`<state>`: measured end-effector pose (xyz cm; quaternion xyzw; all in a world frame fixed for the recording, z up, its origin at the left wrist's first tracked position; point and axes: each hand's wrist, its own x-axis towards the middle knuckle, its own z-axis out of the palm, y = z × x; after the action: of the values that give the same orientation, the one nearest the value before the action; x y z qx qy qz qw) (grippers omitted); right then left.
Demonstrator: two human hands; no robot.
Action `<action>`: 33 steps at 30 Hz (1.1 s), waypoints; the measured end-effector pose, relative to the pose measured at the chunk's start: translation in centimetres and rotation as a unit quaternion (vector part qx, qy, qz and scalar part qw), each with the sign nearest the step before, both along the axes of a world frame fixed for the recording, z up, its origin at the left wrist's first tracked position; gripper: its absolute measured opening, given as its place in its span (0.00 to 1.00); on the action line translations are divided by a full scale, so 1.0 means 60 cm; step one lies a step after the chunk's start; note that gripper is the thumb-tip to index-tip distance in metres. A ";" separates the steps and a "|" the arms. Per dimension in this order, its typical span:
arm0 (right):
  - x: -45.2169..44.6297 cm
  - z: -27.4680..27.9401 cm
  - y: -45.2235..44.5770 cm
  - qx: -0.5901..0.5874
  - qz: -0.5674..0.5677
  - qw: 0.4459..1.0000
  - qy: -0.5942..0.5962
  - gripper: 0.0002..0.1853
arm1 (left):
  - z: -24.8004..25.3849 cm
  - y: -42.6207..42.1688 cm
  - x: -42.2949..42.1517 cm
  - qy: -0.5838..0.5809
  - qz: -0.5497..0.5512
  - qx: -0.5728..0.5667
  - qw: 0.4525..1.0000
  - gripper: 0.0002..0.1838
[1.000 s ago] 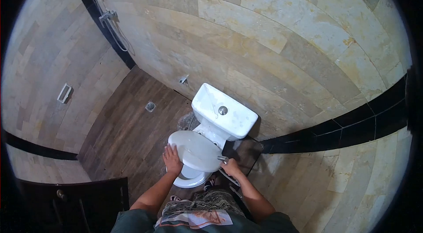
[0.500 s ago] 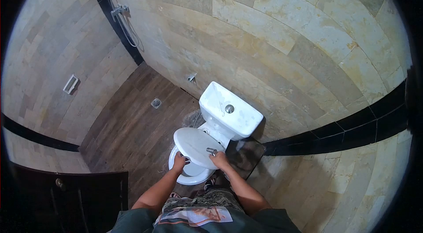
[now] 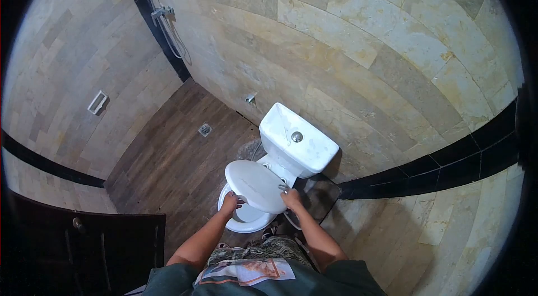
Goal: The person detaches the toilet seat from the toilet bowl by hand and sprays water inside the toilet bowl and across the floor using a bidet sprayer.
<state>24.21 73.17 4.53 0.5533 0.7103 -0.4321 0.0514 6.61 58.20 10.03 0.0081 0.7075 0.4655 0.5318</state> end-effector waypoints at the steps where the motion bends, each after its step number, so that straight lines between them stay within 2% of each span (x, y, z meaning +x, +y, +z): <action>1: 0.020 0.004 0.001 -0.010 0.004 1.000 -0.020 0.18 | 0.000 -0.001 0.000 -0.002 0.000 0.000 1.000 0.17; 2: 0.040 0.008 0.000 -0.009 0.004 1.000 -0.022 0.18 | 0.001 0.000 -0.002 -0.006 -0.008 -0.001 1.000 0.17; 4: 0.072 0.032 -0.010 -0.137 -0.061 0.989 0.016 0.17 | -0.005 -0.002 -0.004 -0.012 -0.018 -0.004 1.000 0.17; 5: 0.081 0.028 -0.017 -0.137 -0.063 0.988 0.014 0.17 | -0.010 -0.001 -0.006 -0.011 -0.026 0.000 1.000 0.17; 8: 0.099 0.018 -0.035 -0.104 -0.026 0.994 0.020 0.17 | -0.008 0.008 -0.004 -0.006 -0.036 -0.004 0.999 0.18; 10: 0.091 0.033 -0.050 -0.018 0.014 1.000 0.013 0.18 | -0.005 0.011 -0.004 -0.004 -0.034 0.015 0.999 0.18; 15: 0.096 0.039 -0.059 -0.025 0.006 0.999 0.035 0.20 | 0.015 0.020 -0.002 -0.011 -0.044 -0.001 0.999 0.18; 17: 0.109 0.047 -0.051 -0.026 -0.019 0.999 -0.039 0.19 | -0.001 0.017 -0.007 -0.029 -0.038 0.026 0.999 0.18; 20: 0.132 0.000 -0.035 -0.006 -0.062 0.997 -0.045 0.18 | 0.002 0.015 -0.007 -0.026 -0.041 0.020 0.999 0.18; 21: 0.135 -0.009 -0.028 0.008 -0.080 0.996 -0.022 0.18 | -0.002 0.013 -0.008 -0.026 -0.040 0.020 0.999 0.18; 24: 0.121 0.062 -0.006 0.054 -0.101 0.993 -0.019 0.18 | -0.007 0.009 -0.009 -0.027 -0.042 0.025 0.998 0.18; 25: 0.123 0.034 0.003 0.045 -0.127 0.990 -0.036 0.17 | -0.001 0.009 -0.007 -0.032 -0.049 0.029 0.998 0.18; 33: 0.143 0.010 0.007 0.067 -0.194 0.979 0.010 0.17 | 0.009 0.006 -0.005 -0.025 -0.050 0.010 0.998 0.15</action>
<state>32.76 73.57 5.12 0.6780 0.6175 -0.3911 -0.0776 6.32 58.58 10.54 0.0368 0.6880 0.4455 0.5717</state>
